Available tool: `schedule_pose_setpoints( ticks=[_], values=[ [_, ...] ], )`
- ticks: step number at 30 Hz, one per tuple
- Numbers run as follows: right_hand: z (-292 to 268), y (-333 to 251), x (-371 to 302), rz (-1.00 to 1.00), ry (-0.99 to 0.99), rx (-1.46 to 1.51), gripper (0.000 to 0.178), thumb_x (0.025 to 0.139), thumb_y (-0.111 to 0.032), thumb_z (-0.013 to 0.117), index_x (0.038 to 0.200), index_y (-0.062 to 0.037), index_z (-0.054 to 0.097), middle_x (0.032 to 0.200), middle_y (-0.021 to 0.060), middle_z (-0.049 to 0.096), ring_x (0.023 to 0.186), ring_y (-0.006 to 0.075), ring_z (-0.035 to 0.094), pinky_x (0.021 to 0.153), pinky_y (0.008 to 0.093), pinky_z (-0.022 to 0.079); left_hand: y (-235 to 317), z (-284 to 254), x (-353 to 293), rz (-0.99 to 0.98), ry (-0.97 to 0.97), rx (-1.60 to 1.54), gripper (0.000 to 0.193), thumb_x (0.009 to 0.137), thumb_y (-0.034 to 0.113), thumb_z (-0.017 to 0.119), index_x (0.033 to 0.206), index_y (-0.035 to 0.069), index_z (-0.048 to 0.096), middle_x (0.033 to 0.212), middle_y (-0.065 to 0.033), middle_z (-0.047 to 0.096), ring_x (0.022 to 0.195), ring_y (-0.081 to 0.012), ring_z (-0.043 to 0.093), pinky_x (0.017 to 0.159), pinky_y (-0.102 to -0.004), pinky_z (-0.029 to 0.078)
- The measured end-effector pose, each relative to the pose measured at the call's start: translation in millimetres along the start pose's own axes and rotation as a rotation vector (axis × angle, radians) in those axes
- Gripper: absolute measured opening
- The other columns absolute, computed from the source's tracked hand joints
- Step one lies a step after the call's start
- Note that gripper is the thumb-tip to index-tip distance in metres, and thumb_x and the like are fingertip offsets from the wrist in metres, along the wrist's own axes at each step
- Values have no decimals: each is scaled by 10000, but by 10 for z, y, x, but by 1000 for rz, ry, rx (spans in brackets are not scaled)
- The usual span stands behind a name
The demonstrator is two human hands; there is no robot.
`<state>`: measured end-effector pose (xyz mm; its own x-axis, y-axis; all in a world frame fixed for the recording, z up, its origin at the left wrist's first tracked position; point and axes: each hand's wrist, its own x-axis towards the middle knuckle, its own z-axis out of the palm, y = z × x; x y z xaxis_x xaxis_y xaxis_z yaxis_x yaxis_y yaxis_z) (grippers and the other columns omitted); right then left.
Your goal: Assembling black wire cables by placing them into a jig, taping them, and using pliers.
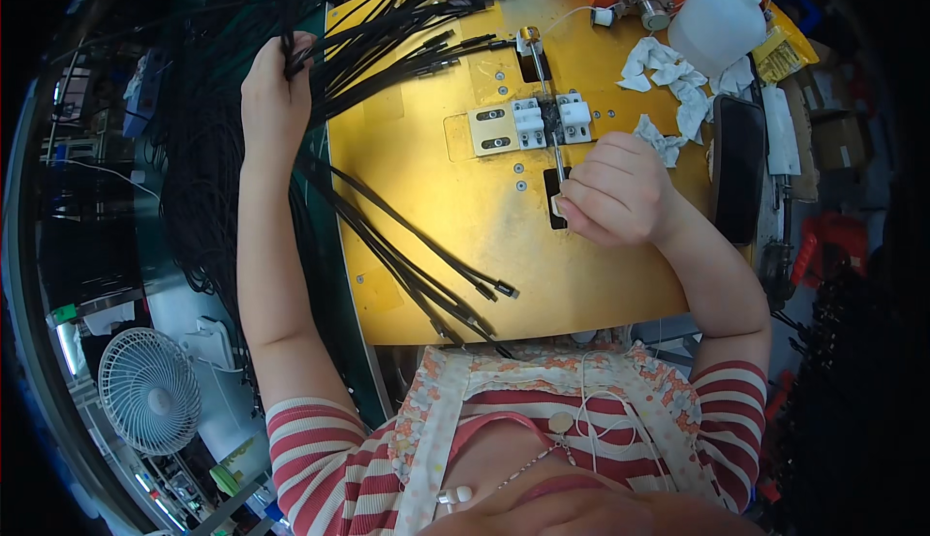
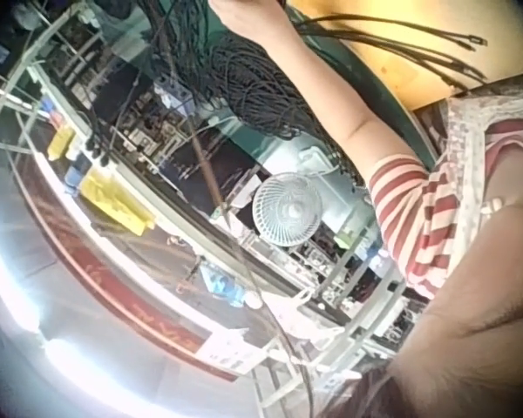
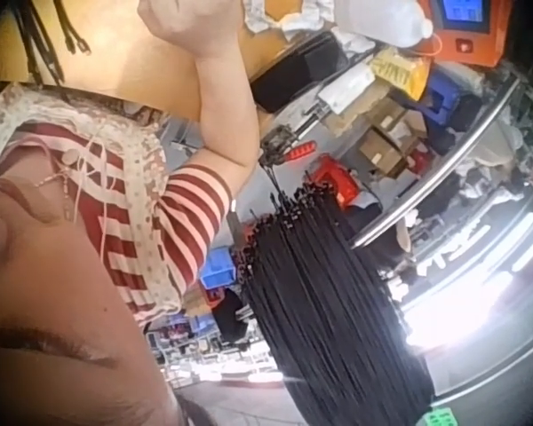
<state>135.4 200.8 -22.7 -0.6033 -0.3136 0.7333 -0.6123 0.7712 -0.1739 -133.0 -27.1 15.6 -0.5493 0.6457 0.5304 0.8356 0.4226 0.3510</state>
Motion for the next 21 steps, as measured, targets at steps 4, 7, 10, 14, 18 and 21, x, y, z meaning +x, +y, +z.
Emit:
schedule_pose_setpoints(
  ticks=[4,7,10,14,18,21],
  values=[
    [-28,61,-23,117,31,34,146,651,-35,714,721,-31,586,686,55,559,611,219,549,557,320,432,682,68,-93,292,17,-57,307,735,-37,600,1028,51,614,852,-103,623,753,-278,629,629,-336,501],
    [-3,87,-44,282,60,80,163,666,-5,713,787,-20,606,747,78,599,663,244,578,594,333,452,957,312,-273,540,-141,-122,313,732,25,609,1045,43,621,799,-70,605,665,-208,609,552,-304,478],
    [37,33,2,453,61,200,215,676,9,720,867,-20,627,822,96,622,736,261,601,646,343,474,969,534,-444,667,-187,-127,342,742,92,591,1076,20,617,759,-22,547,609,-144,561,508,-256,445],
    [25,-15,27,465,9,326,247,694,7,724,927,-29,651,892,101,626,797,262,609,686,341,489,970,595,-495,659,-206,-77,369,727,89,591,1089,23,619,785,-16,530,612,-132,542,502,-248,440],
    [19,13,12,420,-3,295,201,709,25,707,895,-26,648,879,93,628,771,256,607,662,331,491,967,633,-518,672,-231,-128,354,732,103,627,1077,26,626,761,-10,526,603,-124,537,493,-242,433],
    [-9,8,21,469,-8,314,186,712,29,705,881,-22,644,861,94,631,755,253,610,652,325,494,1020,636,-541,650,-141,-217,321,732,119,689,1035,22,645,699,-3,507,569,-117,522,470,-235,418]
  ],
)
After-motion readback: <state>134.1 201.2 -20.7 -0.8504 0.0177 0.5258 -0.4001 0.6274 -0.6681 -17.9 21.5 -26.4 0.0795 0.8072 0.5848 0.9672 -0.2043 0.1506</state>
